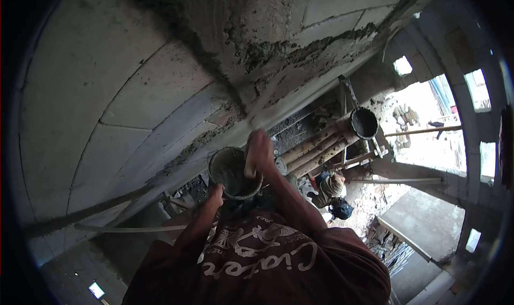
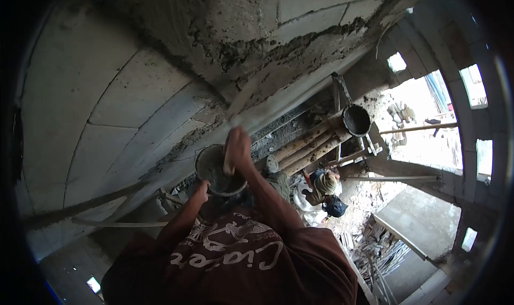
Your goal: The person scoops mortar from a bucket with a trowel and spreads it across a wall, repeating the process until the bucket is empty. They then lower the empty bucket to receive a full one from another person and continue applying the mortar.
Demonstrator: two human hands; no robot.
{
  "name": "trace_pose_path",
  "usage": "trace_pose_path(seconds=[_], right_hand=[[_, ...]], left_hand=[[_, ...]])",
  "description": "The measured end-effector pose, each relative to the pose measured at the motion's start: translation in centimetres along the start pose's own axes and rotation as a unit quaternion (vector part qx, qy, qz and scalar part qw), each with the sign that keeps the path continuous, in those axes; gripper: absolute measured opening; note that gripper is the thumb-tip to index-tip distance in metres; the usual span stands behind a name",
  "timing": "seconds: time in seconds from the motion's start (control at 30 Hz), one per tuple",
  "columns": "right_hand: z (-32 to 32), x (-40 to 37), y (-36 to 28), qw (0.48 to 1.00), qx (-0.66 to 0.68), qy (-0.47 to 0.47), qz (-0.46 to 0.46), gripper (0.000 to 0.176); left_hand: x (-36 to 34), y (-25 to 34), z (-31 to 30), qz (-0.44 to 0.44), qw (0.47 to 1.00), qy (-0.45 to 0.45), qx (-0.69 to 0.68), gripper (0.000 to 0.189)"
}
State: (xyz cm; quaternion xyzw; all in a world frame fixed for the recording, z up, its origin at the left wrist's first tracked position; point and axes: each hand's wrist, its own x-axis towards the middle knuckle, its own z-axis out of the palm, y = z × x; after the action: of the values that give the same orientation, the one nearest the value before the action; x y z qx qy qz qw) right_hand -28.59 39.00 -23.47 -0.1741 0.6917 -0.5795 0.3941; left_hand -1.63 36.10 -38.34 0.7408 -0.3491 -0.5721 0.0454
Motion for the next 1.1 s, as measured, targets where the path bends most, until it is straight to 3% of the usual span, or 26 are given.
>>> trace_pose_path(seconds=[0.07,0.13,0.17,0.23,0.3,0.33,0.43,0.53,0.63,0.7,0.73,0.8,0.83,0.87,0.9,0.93,0.97,1.0,1.1], right_hand=[[-0.7,3.5,-4.0,0.964,0.256,0.071,0.001,0.03],[3.8,4.3,-4.0,0.995,0.076,0.035,-0.058,0.026],[6.5,2.8,-3.7,0.987,0.013,0.049,-0.152,0.029],[6.7,-1.9,-4.0,0.99,-0.074,-0.027,-0.114,0.03],[4.2,-4.5,1.1,0.947,-0.196,-0.018,-0.253,0.026],[1.2,-5.4,1.4,0.945,-0.214,0.026,-0.244,0.026],[-9.8,-8.7,1.2,0.909,-0.396,-0.075,-0.103,0.031],[-18.4,-6.3,4.3,0.932,-0.338,-0.123,0.034,0.035],[-22.7,-7.8,-2.0,0.929,-0.34,-0.144,0.014,0.035],[-23.8,-6.9,-3.8,0.809,-0.57,-0.101,0.102,0.032],[-24.1,-6.0,-4.3,0.811,-0.568,-0.099,0.101,0.032],[-23.6,-4.0,-4.0,0.764,-0.63,-0.098,0.103,0.029],[-21.8,-3.8,-2.4,0.708,-0.703,-0.056,0.028,0.023],[-20.6,-4.2,-1.5,0.71,-0.702,-0.051,0.027,0.023],[-19.6,-4.6,-1.0,0.705,-0.706,-0.049,-0.048,0.02],[-18.6,-5.8,-2.4,0.696,-0.706,-0.053,-0.121,0.017],[-18.8,-6.5,-4.1,0.674,-0.726,-0.12,-0.066,0.017],[-19.7,-6.4,-4.7,0.669,-0.731,-0.116,-0.063,0.016],[-21.5,-5.2,-7.7,0.677,-0.731,-0.053,-0.061,0.015]], left_hand=[[-2.5,2.3,1.0,-0.002,1.0,-0.003,-0.001,0.044],[-4.4,4.6,2.3,0.004,1.0,-0.017,0.008,0.043],[-5.0,5.3,2.8,0.013,1.0,-0.028,-0.004,0.043],[-4.7,6.5,4.7,0.043,0.995,-0.073,-0.058,0.044],[-3.8,6.7,6.7,0.057,0.981,-0.136,-0.124,0.044],[-3.6,6.9,7.5,0.056,0.971,-0.171,-0.155,0.044],[-4.1,8.0,10.4,0.055,0.947,-0.248,-0.195,0.045],[-6.9,9.5,13.3,0.129,0.946,-0.261,-0.144,0.053],[-10.2,11.7,16.1,0.247,0.922,-0.282,-0.093,0.059],[-12.7,12.6,17.7,0.3,0.901,-0.305,-0.069,0.057],[-14.3,13.2,18.3,0.325,0.89,-0.315,-0.045,0.055],[-17.4,14.1,19.4,0.35,0.877,-0.328,-0.017,0.053],[-19.0,14.7,19.7,0.35,0.881,-0.317,0.026,0.053],[-19.7,15.3,20.0,0.353,0.882,-0.305,0.066,0.053],[-19.3,15.5,20.8,0.36,0.89,-0.246,0.132,0.053],[-18.4,15.1,21.1,0.36,0.89,-0.246,0.129,0.053],[-17.4,14.7,20.9,0.346,0.881,-0.313,0.076,0.052],[-16.7,14.9,20.6,0.333,0.865,-0.374,0.018,0.051],[-19.7,15.4,19.3,0.339,0.856,-0.388,-0.039,0.052]])
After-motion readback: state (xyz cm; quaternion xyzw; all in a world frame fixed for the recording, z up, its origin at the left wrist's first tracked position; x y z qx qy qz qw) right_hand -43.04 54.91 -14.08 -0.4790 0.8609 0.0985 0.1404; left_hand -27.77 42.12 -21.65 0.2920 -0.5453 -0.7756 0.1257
